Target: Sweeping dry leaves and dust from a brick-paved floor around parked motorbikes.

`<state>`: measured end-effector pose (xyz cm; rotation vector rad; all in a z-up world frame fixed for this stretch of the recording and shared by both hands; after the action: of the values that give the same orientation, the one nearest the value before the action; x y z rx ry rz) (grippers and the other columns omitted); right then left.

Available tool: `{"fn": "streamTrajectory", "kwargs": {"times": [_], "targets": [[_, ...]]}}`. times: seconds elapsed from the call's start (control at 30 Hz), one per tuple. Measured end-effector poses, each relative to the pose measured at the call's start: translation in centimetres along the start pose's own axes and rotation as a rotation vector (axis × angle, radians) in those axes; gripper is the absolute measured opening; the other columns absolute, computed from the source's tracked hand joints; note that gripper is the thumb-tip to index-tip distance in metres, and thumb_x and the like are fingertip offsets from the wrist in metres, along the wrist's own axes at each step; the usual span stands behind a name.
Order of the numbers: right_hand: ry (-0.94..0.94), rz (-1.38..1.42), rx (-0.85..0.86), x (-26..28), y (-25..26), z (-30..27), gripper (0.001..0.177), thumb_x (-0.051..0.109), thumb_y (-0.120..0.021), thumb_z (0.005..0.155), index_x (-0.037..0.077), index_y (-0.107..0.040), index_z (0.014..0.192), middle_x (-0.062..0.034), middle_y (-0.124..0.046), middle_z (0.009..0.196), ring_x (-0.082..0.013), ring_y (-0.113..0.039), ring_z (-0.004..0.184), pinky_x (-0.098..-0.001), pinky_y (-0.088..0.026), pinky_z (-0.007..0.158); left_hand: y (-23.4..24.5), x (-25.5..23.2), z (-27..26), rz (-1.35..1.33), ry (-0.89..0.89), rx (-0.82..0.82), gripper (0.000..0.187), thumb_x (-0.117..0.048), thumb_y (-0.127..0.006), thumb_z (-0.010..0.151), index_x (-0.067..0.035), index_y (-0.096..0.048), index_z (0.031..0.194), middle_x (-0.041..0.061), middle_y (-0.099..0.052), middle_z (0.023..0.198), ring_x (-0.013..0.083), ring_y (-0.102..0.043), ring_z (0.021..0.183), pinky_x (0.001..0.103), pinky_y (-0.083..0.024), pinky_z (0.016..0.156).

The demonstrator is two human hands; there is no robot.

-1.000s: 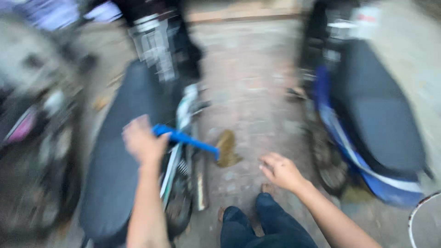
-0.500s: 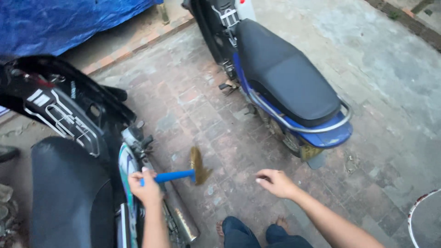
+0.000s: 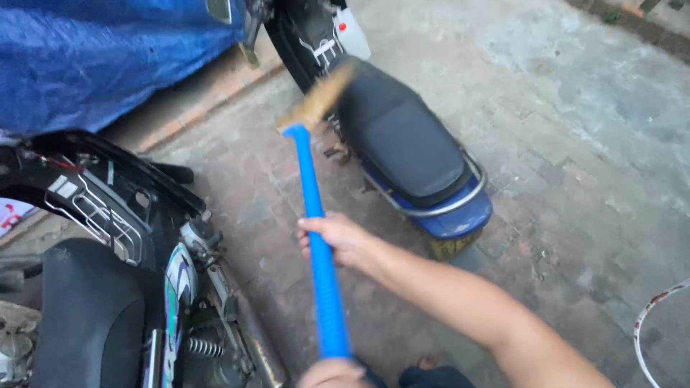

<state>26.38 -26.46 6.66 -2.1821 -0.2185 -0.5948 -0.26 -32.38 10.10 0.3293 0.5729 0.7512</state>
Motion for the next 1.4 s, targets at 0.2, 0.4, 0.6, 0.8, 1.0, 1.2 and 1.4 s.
{"fn": "streamTrajectory", "kwargs": {"times": [0.2,0.4,0.6,0.8,1.0,1.2,1.4], "targets": [[0.277,-0.67,-0.242,13.9,8.4,-7.4,0.041,0.013,-0.076,0.087,0.011,-0.049,0.118,-0.0092,-0.065,0.089,-0.0198,-0.066,0.07,-0.037,-0.06,0.057,-8.4,-0.1,11.0,-0.092,-0.261,0.283,0.042,-0.038,-0.084,0.084,-0.013,-0.065,0.112,0.008,-0.068,0.121,0.0309,-0.066,0.125,0.053,-0.049,0.114],[0.286,-1.747,-0.995,25.7,19.7,-19.7,0.073,0.028,-0.071,0.084,0.023,-0.043,0.151,-0.0214,-0.063,0.132,-0.0431,-0.063,0.118,-0.0534,-0.051,0.098,-15.1,7.1,9.8,-0.244,0.473,0.156,0.032,-0.03,-0.077,0.09,-0.008,-0.07,0.112,0.012,-0.072,0.12,0.0346,-0.065,0.124,0.049,-0.047,0.108],[-0.016,-1.944,-1.171,27.2,16.8,-23.6,0.066,0.025,-0.059,0.096,0.041,-0.038,0.156,-0.0191,-0.071,0.12,-0.0403,-0.07,0.107,-0.0525,-0.057,0.088,-26.0,17.4,11.4,-0.774,1.133,0.064,0.022,-0.021,-0.068,0.098,-0.007,-0.068,0.115,0.009,-0.072,0.107,0.0204,-0.067,0.101,0.033,-0.054,0.09],[-0.025,-2.529,-0.99,23.4,17.4,-20.3,0.066,0.015,-0.054,0.097,0.035,-0.037,0.157,-0.0145,-0.075,0.092,-0.0332,-0.076,0.079,-0.0438,-0.061,0.064,-30.9,20.2,16.9,-1.415,1.643,-0.039,0.05,-0.037,-0.058,0.102,-0.014,-0.043,0.143,0.011,-0.055,0.136,0.0262,-0.061,0.116,0.046,-0.05,0.097],[-0.217,-2.326,-0.621,19.9,12.2,-21.8,0.077,0.022,-0.058,0.092,0.046,-0.027,0.158,-0.013,-0.073,0.085,-0.0344,-0.074,0.078,-0.0486,-0.059,0.066,-33.0,19.9,17.5,-1.581,1.736,-0.523,0.045,-0.032,-0.055,0.101,-0.016,-0.033,0.138,0.012,-0.051,0.124,0.0285,-0.061,0.105,0.054,-0.054,0.092],[-0.179,-2.269,-0.831,23.0,9.4,-21.0,0.077,0.021,-0.056,0.09,0.049,-0.029,0.156,-0.0149,-0.07,0.095,-0.0344,-0.075,0.082,-0.046,-0.062,0.067,-34.9,24.6,26.0,-1.867,1.398,-0.445,0.029,-0.019,-0.059,0.104,-0.007,-0.039,0.123,0.013,-0.053,0.109,0.0282,-0.063,0.096,0.05,-0.06,0.091],[-0.027,-2.452,-1.085,25.6,10.2,-14.7,0.056,0.016,-0.048,0.099,0.032,-0.042,0.152,-0.0175,-0.07,0.096,-0.0359,-0.075,0.082,-0.0461,-0.063,0.065,-39.3,30.4,26.8,-1.89,1.524,-0.4,0.03,-0.026,-0.056,0.105,-0.003,-0.042,0.119,0.015,-0.057,0.105,0.0323,-0.066,0.091,0.052,-0.06,0.082]]}}
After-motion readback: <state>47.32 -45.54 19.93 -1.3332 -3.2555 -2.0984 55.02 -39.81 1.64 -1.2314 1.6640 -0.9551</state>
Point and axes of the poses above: each hand's wrist, its own z-axis towards the middle knuckle, its own y-axis out of the back of the hand, x = y × z, the point moved 3 cm from there along z, towards the middle knuckle
